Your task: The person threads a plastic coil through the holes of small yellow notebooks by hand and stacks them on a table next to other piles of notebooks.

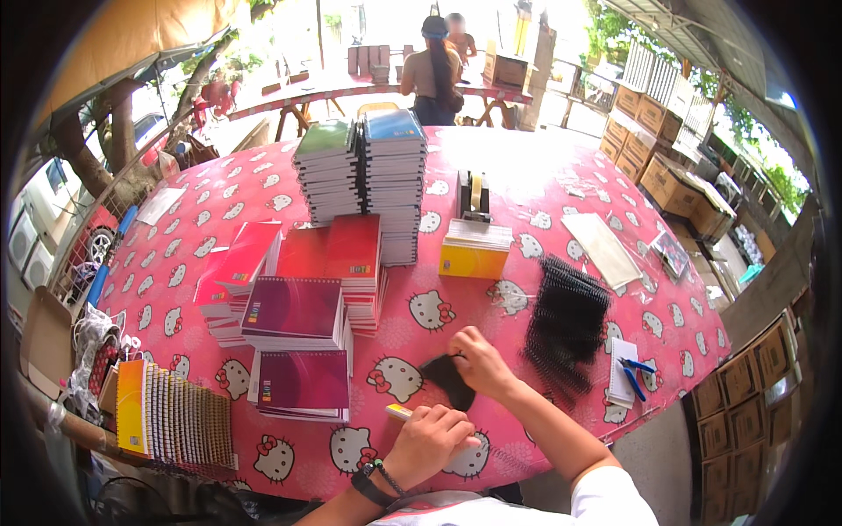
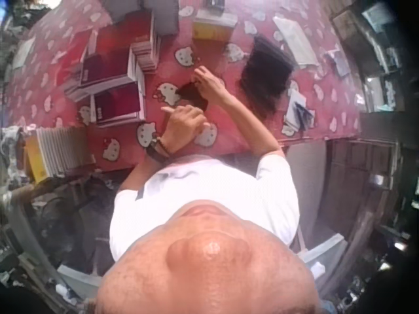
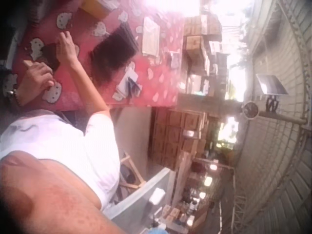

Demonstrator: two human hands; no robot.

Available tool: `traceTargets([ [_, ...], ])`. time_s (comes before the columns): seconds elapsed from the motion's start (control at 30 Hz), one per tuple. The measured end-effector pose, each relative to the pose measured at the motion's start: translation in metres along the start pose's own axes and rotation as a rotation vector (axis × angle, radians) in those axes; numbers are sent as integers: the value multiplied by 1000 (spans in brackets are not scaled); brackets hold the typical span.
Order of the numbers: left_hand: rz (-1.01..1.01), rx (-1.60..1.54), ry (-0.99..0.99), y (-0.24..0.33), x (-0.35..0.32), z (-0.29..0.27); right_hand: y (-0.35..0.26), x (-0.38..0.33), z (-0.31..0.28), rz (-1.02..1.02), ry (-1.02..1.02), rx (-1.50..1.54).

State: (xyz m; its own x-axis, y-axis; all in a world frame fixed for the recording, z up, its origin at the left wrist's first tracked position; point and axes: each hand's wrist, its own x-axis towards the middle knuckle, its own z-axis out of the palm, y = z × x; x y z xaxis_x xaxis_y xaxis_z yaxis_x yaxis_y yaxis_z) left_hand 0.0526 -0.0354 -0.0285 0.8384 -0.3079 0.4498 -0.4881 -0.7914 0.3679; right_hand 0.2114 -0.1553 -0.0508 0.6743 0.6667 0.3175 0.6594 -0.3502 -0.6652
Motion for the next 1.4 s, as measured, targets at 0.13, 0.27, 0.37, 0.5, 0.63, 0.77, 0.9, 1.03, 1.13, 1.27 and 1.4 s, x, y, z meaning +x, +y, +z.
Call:
traceTargets([
  [0.13,58,-111,38,0,1,-13,2,-27,-28,222,-189,-231],
  [0.27,93,-78,9,-7,-2,-7,0,-35,-46,51,-213,-278],
  [0.37,79,-127,27,-3,2,-9,5,-32,-44,-130,-341,-96],
  [0.5,92,-128,-33,-8,-2,-12,-12,-25,-42,-123,-424,-336],
  [0.63,104,-101,24,-4,4,-18,4,-17,-23,-81,-334,-289],
  [0.77,69,-14,-151,-10,-4,-18,-12,-25,-9,-45,-218,-439],
  [0.9,36,23,4,-9,-5,-16,-4,-36,-9,-1,-113,-258],
  [1.03,-102,83,29,-21,-16,-23,-1,-59,-49,90,-273,520],
  [1.13,-138,71,19,-31,-26,-16,-30,-70,-61,-93,-532,906],
  [1.27,-128,27,19,-32,-28,-17,-21,-70,-48,125,-309,214],
  [1.4,-129,5,47,-32,-25,-16,-46,-70,-56,-8,-500,988],
])
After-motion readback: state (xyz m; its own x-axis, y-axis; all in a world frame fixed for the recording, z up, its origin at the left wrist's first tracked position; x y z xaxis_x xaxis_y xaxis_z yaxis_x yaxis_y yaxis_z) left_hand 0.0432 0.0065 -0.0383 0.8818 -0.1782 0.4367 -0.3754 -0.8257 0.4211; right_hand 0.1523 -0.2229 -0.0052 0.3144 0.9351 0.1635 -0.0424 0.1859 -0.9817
